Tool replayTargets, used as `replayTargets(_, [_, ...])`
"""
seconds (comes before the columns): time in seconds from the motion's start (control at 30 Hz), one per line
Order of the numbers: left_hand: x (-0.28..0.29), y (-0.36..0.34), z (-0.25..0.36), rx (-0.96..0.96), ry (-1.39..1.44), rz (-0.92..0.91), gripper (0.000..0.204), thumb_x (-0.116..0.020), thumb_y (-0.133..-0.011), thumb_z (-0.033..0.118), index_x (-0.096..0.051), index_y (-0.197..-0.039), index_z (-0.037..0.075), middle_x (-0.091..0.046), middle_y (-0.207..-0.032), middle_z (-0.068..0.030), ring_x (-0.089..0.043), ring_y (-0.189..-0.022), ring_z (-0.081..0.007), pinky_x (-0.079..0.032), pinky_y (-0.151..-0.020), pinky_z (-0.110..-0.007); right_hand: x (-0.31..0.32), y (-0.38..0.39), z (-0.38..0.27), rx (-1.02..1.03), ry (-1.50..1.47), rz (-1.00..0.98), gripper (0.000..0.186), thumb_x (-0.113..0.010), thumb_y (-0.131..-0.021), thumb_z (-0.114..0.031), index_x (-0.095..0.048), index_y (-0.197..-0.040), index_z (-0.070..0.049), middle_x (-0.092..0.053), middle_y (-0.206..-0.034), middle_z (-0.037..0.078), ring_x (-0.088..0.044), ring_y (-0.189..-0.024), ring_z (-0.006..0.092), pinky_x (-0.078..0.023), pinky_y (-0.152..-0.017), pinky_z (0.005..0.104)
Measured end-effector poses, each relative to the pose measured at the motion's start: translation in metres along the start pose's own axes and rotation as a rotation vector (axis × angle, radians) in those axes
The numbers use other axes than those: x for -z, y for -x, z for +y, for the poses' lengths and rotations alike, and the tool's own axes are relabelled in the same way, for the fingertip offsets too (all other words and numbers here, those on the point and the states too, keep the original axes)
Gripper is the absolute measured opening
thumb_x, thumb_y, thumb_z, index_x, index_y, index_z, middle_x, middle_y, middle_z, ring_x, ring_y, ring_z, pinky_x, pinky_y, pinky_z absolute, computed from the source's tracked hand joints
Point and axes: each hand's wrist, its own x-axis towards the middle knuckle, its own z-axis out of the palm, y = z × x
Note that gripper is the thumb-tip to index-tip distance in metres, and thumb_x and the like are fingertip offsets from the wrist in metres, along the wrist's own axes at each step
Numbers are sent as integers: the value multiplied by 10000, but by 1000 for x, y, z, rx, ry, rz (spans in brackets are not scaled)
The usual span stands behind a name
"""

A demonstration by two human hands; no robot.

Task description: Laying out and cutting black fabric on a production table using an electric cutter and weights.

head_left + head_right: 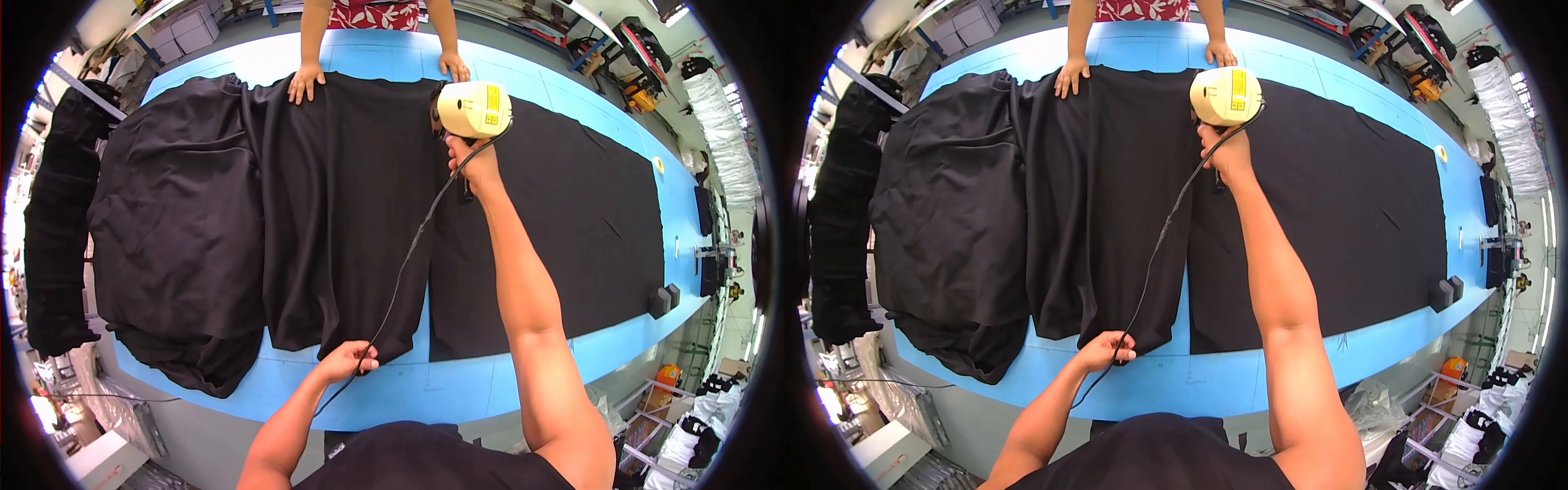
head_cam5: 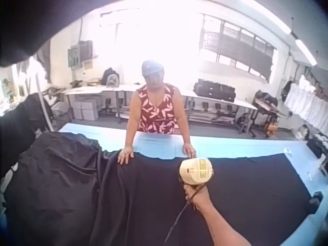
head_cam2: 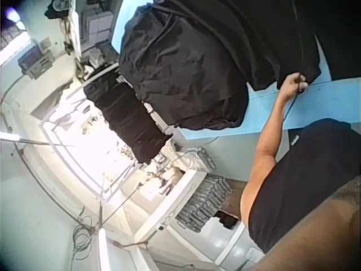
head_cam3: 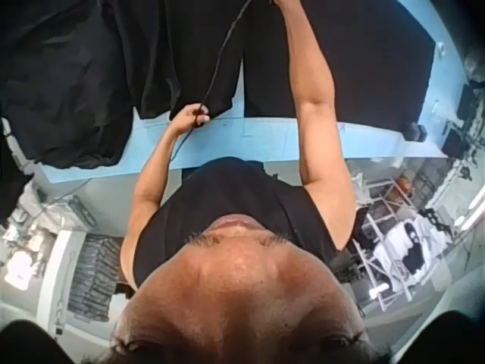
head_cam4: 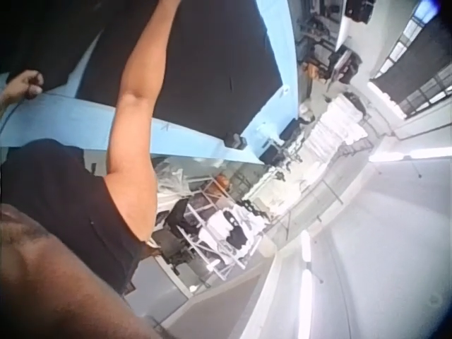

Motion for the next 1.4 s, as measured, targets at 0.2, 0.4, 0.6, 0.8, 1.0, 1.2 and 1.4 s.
replayTargets(0.2, [7, 13, 0, 128, 87, 39, 185, -800, -834, 116, -644, -920, 68, -617, -777, 22, -559, -692, -81, -453, -631, -248, -18, -89, -7, -6, 20, 43, 205, -686, -879, -160, -607, -867, 28, -583, -666, 48, -573, -496, 132, -480, -405, 286])
replayTargets(0.4, [8, 6, -8, 81, 29, -23, 198, -804, -838, 122, -654, -943, 47, -625, -795, 16, -572, -724, -93, -474, -665, -262, -22, -165, 9, 134, 31, 122, 231, -697, -882, -183, -629, -909, 36, -598, -688, 54, -582, -509, 125, -490, -415, 283])
replayTargets(0.6, [2, 5, 2, 43, 60, 42, 165, -775, -867, 121, -652, -945, 42, -623, -785, 10, -565, -713, -92, -475, -673, -258, -9, -147, -5, 329, -135, 125, 190, -706, -915, -145, -641, -1035, -12, -600, -729, 25, -555, -521, 102, -480, -434, 263])
replayTargets(0.8, [-4, 37, -33, -215, 270, -15, 370, -521, -1048, 292, -571, -1271, 1, -685, -1078, -95, -660, -1028, -183, -516, -927, -320, 39, 59, -41, 378, -77, -22, 278, -680, -929, -71, -588, -1182, -5, -574, -740, 38, -546, -532, 130, -461, -474, 276])
replayTargets(1.0, [11, 184, -128, 207, 71, -193, 497, -492, -1042, 446, -652, -1159, -10, -712, -920, -95, -684, -860, -174, -535, -845, -324, 56, 313, -29, 178, 51, -240, 138, -613, -983, -127, -629, -1042, -3, -564, -720, 29, -545, -546, 117, -468, -540, 260])
replayTargets(1.2, [65, 290, -266, 365, -562, 246, 491, -552, -993, 499, -743, -947, 49, -719, -783, -61, -675, -741, -175, -557, -723, -362, 5, 472, 11, 421, 368, -625, 154, -719, -894, -83, -694, -1036, -29, -675, -858, 66, -629, -637, 145, -522, -579, 286])
replayTargets(1.4, [77, 318, -339, 380, -825, 638, 521, -445, -1003, 509, -736, -978, 76, -718, -990, -181, -633, -1112, -381, -252, -1120, -648, -81, 508, 76, 198, 363, -938, 590, -819, -743, -95, -590, -1282, -22, -625, -1282, 144, -585, -1187, 263, -467, -1001, 372])
